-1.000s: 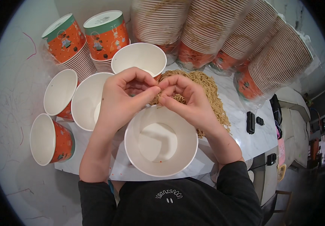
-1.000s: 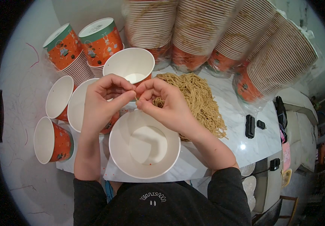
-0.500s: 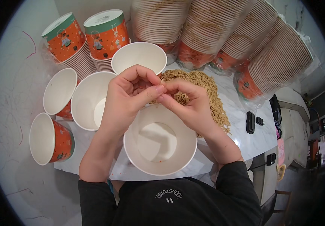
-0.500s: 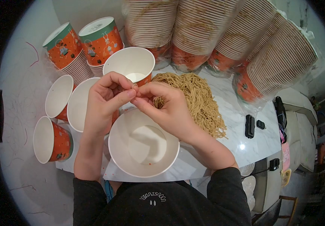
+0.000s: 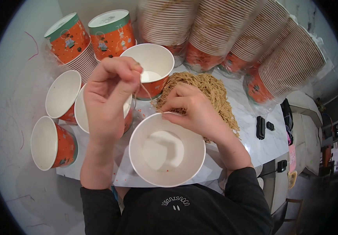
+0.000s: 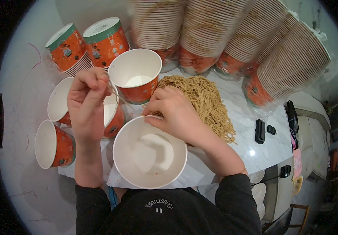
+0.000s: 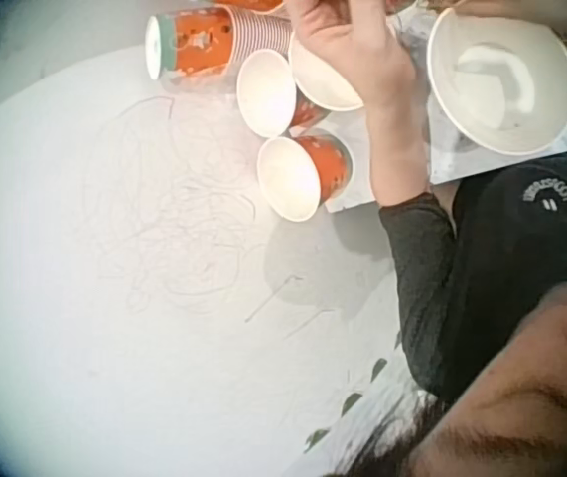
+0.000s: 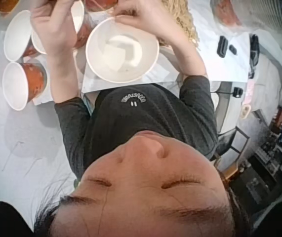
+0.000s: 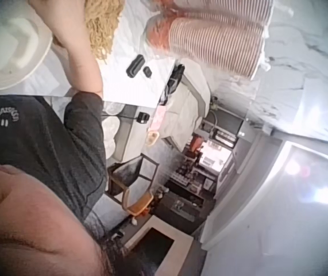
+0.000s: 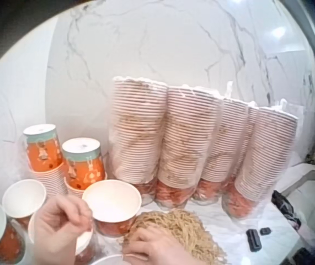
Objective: Unpack stacks of paper cups and tie rubber bands at a workspace.
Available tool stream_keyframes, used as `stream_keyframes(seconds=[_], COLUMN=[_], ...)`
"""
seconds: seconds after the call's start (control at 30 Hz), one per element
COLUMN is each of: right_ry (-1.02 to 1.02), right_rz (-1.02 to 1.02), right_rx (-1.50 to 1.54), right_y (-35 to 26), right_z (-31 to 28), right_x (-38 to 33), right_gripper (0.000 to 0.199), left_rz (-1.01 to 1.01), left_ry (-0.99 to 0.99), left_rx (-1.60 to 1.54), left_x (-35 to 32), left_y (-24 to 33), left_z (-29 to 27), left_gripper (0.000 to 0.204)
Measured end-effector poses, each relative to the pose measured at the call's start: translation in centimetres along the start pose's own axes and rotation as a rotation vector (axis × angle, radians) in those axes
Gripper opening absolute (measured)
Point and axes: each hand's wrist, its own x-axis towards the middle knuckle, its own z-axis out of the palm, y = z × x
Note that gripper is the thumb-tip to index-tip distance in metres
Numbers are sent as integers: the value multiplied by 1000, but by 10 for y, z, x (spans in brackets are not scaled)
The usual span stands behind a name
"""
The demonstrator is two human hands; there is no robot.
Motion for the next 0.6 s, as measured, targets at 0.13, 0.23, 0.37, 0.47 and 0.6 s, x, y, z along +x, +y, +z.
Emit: stream_keyframes(seconds=[0.13, 0.23, 0.37, 0.47, 0.6], right_ry=[-117, -163, -133, -13, 63], right_rz=[50, 304, 407, 336, 223], right_rx=[486, 987, 1493, 1642, 1756], right_y=[7, -1, -4, -5, 15], right_z=[-5, -12, -8, -15, -33], right_x=[2, -3, 0, 4, -7], right_gripper=[16, 30, 42, 37, 21], left_rz=[-68, -217, -419, -364, -475], left_ry=[-136, -195, -202, -284, -274], left_rx=[96, 69, 102, 308, 609], left_x=[-2, -9, -15, -14, -7], left_y=[-2, 7, 12, 15, 12], left_z=[10, 25, 37, 35, 27], left_gripper=[9, 9, 13, 13, 10])
